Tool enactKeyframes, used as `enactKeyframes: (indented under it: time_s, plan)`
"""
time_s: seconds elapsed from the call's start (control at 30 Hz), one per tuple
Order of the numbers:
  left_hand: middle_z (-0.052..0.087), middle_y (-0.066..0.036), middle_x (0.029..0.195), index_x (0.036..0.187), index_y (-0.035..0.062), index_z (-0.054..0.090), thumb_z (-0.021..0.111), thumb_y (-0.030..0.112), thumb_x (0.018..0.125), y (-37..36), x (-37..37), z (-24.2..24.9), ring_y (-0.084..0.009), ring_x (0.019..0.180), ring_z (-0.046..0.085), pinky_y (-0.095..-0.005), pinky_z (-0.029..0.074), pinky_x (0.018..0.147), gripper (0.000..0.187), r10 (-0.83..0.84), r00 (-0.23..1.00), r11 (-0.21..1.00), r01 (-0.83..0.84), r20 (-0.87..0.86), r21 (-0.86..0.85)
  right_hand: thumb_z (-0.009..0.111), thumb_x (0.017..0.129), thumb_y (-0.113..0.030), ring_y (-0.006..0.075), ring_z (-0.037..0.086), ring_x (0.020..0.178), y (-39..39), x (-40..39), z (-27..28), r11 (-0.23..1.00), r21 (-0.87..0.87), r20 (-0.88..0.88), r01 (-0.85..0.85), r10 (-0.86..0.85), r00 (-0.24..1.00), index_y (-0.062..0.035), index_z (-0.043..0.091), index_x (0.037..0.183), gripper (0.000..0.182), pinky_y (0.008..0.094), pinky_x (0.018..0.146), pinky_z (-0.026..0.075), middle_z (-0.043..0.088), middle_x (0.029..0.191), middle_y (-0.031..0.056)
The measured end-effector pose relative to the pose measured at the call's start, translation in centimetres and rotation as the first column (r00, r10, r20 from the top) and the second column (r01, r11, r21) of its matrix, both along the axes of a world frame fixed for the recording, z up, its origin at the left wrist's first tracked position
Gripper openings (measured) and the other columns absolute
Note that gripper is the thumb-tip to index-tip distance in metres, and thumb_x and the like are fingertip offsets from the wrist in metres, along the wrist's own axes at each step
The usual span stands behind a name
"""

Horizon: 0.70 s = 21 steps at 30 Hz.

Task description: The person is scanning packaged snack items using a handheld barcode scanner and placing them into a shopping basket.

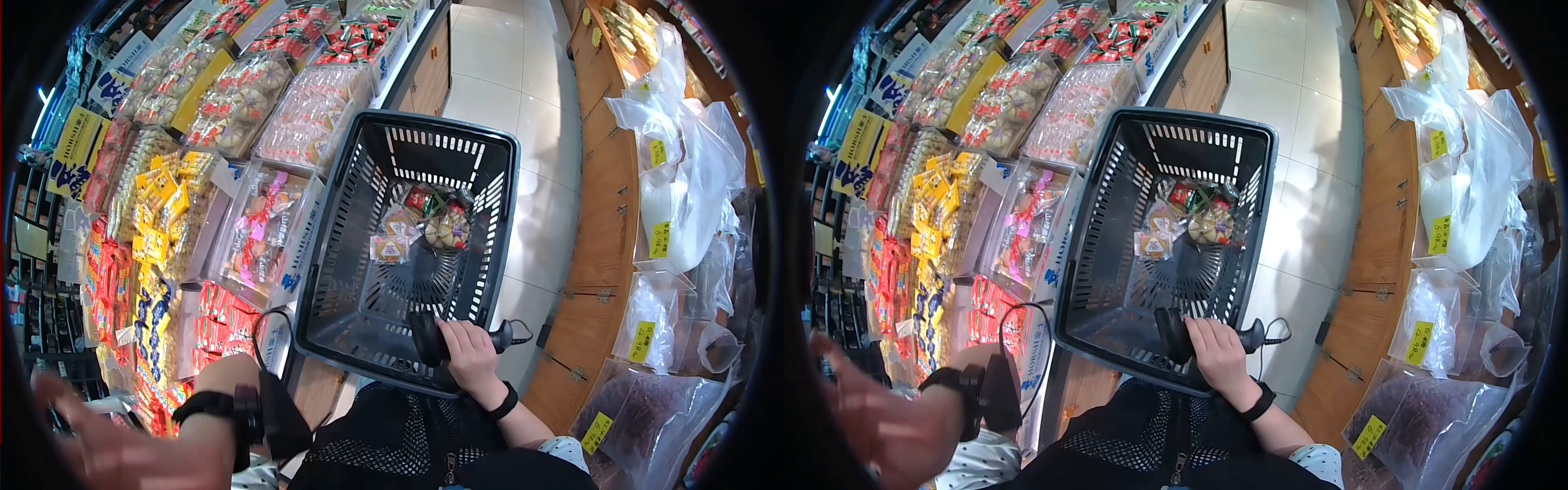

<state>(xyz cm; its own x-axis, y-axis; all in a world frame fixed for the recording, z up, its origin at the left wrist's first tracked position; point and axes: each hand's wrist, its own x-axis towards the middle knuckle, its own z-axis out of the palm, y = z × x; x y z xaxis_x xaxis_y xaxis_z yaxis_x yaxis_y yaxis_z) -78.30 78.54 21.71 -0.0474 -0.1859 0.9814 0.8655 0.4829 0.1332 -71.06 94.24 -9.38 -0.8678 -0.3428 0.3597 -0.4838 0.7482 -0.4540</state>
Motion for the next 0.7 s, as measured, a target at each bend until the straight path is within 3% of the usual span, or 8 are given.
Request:
enactKeyframes:
  time_s: [0.07, 0.3, 0.4, 0.43, 0.5, 0.57, 0.63, 0.7]
  plan:
    - [0.057, -0.005, 0.106, 0.100, 0.0106, 0.057, 0.041, 0.036, 0.093, -0.1, 0.9, 0.7, -0.0262, 0.101, 0.050, -0.0535, 0.033, 0.096, 0.031, -0.118, 0.993, 0.984, 0.121, 0.031, -0.132, 0.054, 0.074, -0.008, 0.0195, 0.057, 0.093, 0.1, 0.0, -0.1, 1.000, 0.010, -0.004, -0.010, 0.010, 1.000, -0.0023, 0.058, 0.110, 0.037, 0.0300, 0.081, 0.044, 0.060, 0.101, 0.0058]
    - [0.057, -0.005, 0.106, 0.099, 0.0107, 0.058, 0.044, 0.032, 0.092, 0.8, 2.1, 1.3, -0.0240, 0.102, 0.050, -0.0490, 0.034, 0.096, 0.027, -0.122, 0.989, 0.964, 0.137, 0.078, -0.227, 0.054, 0.074, -0.007, 0.0197, 0.057, 0.092, 0.2, 0.1, -0.6, 1.000, -0.006, -0.025, -0.015, 0.015, 1.000, -0.0023, 0.059, 0.109, 0.036, 0.0303, 0.080, 0.044, 0.059, 0.099, 0.0060]
    - [0.057, -0.004, 0.106, 0.098, 0.0107, 0.059, 0.046, 0.030, 0.091, 1.3, 2.6, 1.6, -0.0231, 0.102, 0.050, -0.0470, 0.035, 0.095, 0.025, -0.126, 0.988, 0.959, 0.144, 0.088, -0.243, 0.060, 0.062, -0.003, 0.0209, 0.058, 0.091, 0.1, 0.0, -0.6, 0.999, -0.040, -0.061, 0.010, -0.012, 0.998, -0.0032, 0.061, 0.104, 0.042, 0.0324, 0.079, 0.045, 0.060, 0.095, 0.0056]
    - [0.058, -0.004, 0.106, 0.098, 0.0107, 0.059, 0.046, 0.030, 0.091, 1.4, 2.7, 1.6, -0.0228, 0.103, 0.050, -0.0464, 0.035, 0.095, 0.024, -0.127, 0.988, 0.958, 0.146, 0.091, -0.248, 0.060, 0.062, -0.003, 0.0209, 0.058, 0.091, 0.2, 0.1, -0.7, 0.999, -0.038, -0.056, 0.013, -0.015, 0.998, -0.0032, 0.061, 0.104, 0.042, 0.0324, 0.079, 0.045, 0.060, 0.095, 0.0056]
    - [0.058, -0.004, 0.105, 0.098, 0.0107, 0.059, 0.047, 0.028, 0.091, 1.5, 3.0, 1.7, -0.0221, 0.103, 0.050, -0.0451, 0.035, 0.095, 0.022, -0.143, 0.985, 0.954, 0.164, 0.100, -0.252, 0.053, 0.073, -0.006, 0.0206, 0.056, 0.093, 0.3, 0.2, -0.8, 1.000, -0.013, -0.054, 0.002, -0.003, 0.999, -0.0020, 0.058, 0.110, 0.037, 0.0308, 0.081, 0.044, 0.059, 0.100, 0.0066]
    - [0.058, -0.004, 0.105, 0.098, 0.0107, 0.059, 0.048, 0.027, 0.091, 1.4, 3.2, 1.7, -0.0215, 0.103, 0.050, -0.0438, 0.036, 0.095, 0.021, -0.154, 0.982, 0.951, 0.177, 0.111, -0.254, 0.053, 0.073, -0.006, 0.0208, 0.056, 0.093, 0.4, 0.2, -0.5, 1.000, -0.022, -0.033, 0.001, -0.001, 0.999, -0.0017, 0.059, 0.108, 0.036, 0.0313, 0.081, 0.045, 0.059, 0.099, 0.0070]
    - [0.058, -0.003, 0.105, 0.097, 0.0107, 0.060, 0.049, 0.026, 0.090, 1.1, 3.3, 1.6, -0.0209, 0.104, 0.050, -0.0425, 0.036, 0.095, 0.020, -0.168, 0.978, 0.947, 0.195, 0.123, -0.257, 0.064, 0.057, -0.004, 0.0216, 0.057, 0.092, 0.3, 0.2, -0.7, 0.997, -0.056, -0.075, 0.048, -0.052, 0.996, -0.0040, 0.060, 0.105, 0.048, 0.0332, 0.079, 0.045, 0.060, 0.096, 0.0057]
    - [0.058, -0.003, 0.105, 0.097, 0.0108, 0.060, 0.050, 0.025, 0.090, 0.8, 3.5, 1.5, -0.0202, 0.104, 0.050, -0.0412, 0.036, 0.095, 0.018, -0.189, 0.974, 0.941, 0.217, 0.127, -0.262, 0.065, 0.058, -0.004, 0.0223, 0.058, 0.090, 0.1, 0.3, -0.9, 0.993, -0.075, -0.081, 0.094, -0.100, 0.992, -0.0042, 0.060, 0.102, 0.045, 0.0335, 0.078, 0.046, 0.060, 0.096, 0.0059]
